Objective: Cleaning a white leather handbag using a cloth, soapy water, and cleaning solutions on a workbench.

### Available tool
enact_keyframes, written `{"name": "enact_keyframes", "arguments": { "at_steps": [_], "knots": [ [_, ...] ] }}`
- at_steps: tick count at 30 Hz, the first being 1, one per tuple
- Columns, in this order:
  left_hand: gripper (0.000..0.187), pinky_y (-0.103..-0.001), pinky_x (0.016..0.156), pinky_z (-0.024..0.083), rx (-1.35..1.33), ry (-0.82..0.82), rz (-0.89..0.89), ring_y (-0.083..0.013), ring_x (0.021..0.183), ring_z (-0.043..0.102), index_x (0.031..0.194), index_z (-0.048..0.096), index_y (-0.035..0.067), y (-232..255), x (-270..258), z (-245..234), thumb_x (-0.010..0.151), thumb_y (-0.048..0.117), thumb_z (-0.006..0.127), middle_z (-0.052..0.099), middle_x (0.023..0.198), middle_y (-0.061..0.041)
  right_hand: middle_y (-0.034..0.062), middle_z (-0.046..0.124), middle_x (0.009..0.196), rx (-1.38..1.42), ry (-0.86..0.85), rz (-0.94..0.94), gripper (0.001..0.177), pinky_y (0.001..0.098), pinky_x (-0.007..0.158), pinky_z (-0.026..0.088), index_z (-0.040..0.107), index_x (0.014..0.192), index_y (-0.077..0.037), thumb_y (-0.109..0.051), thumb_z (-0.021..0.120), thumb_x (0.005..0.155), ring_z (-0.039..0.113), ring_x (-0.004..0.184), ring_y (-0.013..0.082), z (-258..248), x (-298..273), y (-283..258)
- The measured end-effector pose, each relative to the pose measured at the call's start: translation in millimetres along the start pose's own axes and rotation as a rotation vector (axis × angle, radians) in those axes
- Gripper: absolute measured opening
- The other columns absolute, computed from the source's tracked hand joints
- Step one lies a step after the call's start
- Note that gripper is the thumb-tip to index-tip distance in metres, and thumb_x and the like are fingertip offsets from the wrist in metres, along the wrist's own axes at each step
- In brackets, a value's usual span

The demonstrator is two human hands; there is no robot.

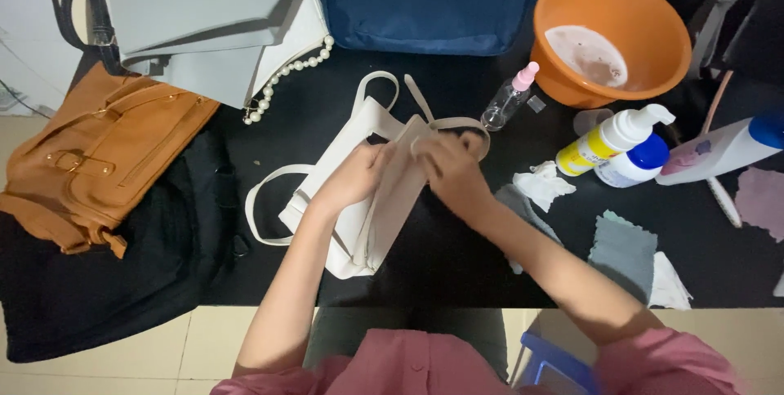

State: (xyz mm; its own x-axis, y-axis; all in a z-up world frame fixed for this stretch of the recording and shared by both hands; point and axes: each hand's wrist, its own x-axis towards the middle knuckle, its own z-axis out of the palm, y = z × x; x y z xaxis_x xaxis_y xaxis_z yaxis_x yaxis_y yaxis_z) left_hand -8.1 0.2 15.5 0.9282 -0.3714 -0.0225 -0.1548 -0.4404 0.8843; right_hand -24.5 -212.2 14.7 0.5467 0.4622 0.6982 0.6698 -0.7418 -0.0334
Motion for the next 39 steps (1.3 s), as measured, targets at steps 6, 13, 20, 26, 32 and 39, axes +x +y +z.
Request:
{"name": "enact_keyframes", "arguments": {
  "at_steps": [6, 13, 20, 26, 32, 39],
  "knots": [
    [0.052, -0.045, 0.069, 0.057, 0.005, 0.009, -0.016, -0.0323, 0.073, 0.071, 0.094, 0.075, -0.006, -2, 2, -2, 0.111, 0.03, 0.041, 0.071, 0.076, -0.025, 0.0023, 0.07, 0.098, 0.228, 0.045, 0.146, 0.009, 0.0351, 0.099, 0.039, 0.072, 0.106, -0.008, -0.003, 0.068, 0.099, 0.068, 0.099, 0.0246, -9, 36, -19],
    [0.048, -0.042, 0.069, 0.058, 0.003, 0.004, -0.021, -0.0281, 0.07, 0.07, 0.09, 0.075, -0.003, -4, 1, -3, 0.109, 0.026, 0.041, 0.071, 0.073, -0.021, -0.0048, 0.071, 0.101, 0.143, -0.028, 0.103, 0.018, 0.0327, 0.1, 0.035, 0.073, 0.11, -0.018, -0.008, 0.073, 0.095, 0.067, 0.103, 0.014, -14, 13, -10],
    [0.047, -0.045, 0.068, 0.057, 0.004, 0.012, -0.027, -0.0305, 0.07, 0.069, 0.088, 0.073, -0.005, 11, -4, -5, 0.108, 0.023, 0.042, 0.069, 0.072, -0.023, 0.0011, 0.069, 0.098, 0.278, 0.04, 0.189, 0.015, 0.034, 0.095, 0.039, 0.072, 0.107, -0.012, -0.001, 0.069, 0.098, 0.069, 0.101, 0.0219, -18, 34, -20],
    [0.049, -0.043, 0.066, 0.057, -0.009, -0.002, -0.029, -0.0298, 0.07, 0.071, 0.094, 0.074, -0.005, 10, -4, -4, 0.11, 0.026, 0.04, 0.071, 0.074, -0.024, -0.0023, 0.074, 0.1, 0.125, 0.016, 0.098, 0.018, 0.0376, 0.1, 0.033, 0.072, 0.104, -0.019, -0.007, 0.074, 0.091, 0.068, 0.099, 0.0149, 1, -9, -8],
    [0.049, -0.043, 0.067, 0.057, -0.005, 0.006, -0.025, -0.029, 0.071, 0.069, 0.096, 0.074, -0.007, -3, 3, 0, 0.11, 0.024, 0.038, 0.07, 0.074, -0.024, 0.0065, 0.076, 0.103, 0.243, 0.09, 0.178, 0.014, 0.0352, 0.1, 0.038, 0.075, 0.103, -0.009, 0.002, 0.073, 0.094, 0.071, 0.103, 0.0236, 1, 30, -5],
    [0.05, -0.05, 0.088, 0.058, -0.003, -0.011, -0.058, -0.0403, 0.102, 0.073, 0.119, 0.07, -0.011, 23, -9, -10, 0.11, 0.025, 0.037, 0.072, 0.105, -0.033, -0.0018, 0.075, 0.101, 0.149, 0.047, 0.065, 0.016, 0.0357, 0.099, 0.037, 0.074, 0.103, -0.016, -0.007, 0.076, 0.09, 0.069, 0.095, 0.0137, -14, 11, -20]
  ]
}}
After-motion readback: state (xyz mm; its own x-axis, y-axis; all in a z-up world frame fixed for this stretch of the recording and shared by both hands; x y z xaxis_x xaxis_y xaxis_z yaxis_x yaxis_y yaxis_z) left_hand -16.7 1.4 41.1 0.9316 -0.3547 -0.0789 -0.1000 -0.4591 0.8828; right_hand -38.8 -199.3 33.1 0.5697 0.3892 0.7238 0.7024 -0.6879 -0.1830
